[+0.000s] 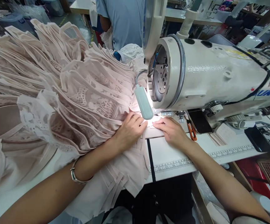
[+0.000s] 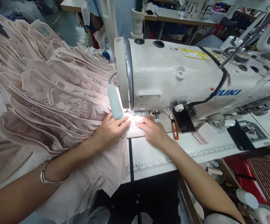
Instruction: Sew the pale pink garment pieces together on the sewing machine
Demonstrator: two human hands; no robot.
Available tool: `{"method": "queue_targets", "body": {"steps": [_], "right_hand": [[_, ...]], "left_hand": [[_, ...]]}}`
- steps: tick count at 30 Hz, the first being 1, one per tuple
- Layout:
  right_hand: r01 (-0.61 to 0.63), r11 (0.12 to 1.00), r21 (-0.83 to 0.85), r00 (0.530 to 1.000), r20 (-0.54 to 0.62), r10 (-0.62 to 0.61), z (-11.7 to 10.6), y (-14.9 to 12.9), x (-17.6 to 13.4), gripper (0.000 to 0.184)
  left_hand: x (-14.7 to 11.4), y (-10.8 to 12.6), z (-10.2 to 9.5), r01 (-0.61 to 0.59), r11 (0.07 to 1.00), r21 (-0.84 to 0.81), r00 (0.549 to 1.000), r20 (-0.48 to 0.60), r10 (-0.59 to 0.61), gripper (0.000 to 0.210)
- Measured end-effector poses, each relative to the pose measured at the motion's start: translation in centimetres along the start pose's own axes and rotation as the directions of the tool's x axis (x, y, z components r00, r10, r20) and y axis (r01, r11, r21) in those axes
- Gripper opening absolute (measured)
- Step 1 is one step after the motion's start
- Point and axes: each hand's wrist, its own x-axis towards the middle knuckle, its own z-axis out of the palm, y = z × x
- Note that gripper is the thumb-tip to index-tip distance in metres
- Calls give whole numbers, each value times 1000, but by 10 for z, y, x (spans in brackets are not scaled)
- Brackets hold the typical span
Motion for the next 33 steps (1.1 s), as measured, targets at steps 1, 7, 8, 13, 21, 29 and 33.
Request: {"method": "queue_targets", "body": {"steps": [1, 7, 8, 13, 21, 29, 33], "right_hand": [[10, 1000, -5, 1000, -20, -10, 0, 0, 0, 46], [-4, 999, -37, 994, -109, 0, 2, -1, 0, 45], [-12, 999, -30, 993, -120, 8, 2, -1, 0, 44], [-54, 998, 21, 989, -135, 56, 1, 1, -1, 45], [-30, 999, 44, 990, -139, 36, 1, 0, -1, 39], [55, 996, 66, 978, -204, -41, -1, -2, 1, 38], [104, 992, 70, 987, -133, -94, -6, -7, 2, 34]], "left_hand": [[0, 0, 1, 10, 1000, -12, 1000, 2, -10, 28], [2, 3, 5, 45, 992, -117, 991, 132, -29, 29], [2, 3, 6, 79, 986, -144, 988, 145, -58, 30], [0, -3, 14, 159, 945, -285, 982, 141, -123, 27], [1, -3, 16, -137, 977, -161, 990, -62, 128, 36], [2, 5, 10, -121, 989, -88, 993, -15, 120, 31], [-1, 4, 11, -93, 979, -182, 996, -17, 92, 31]]}}
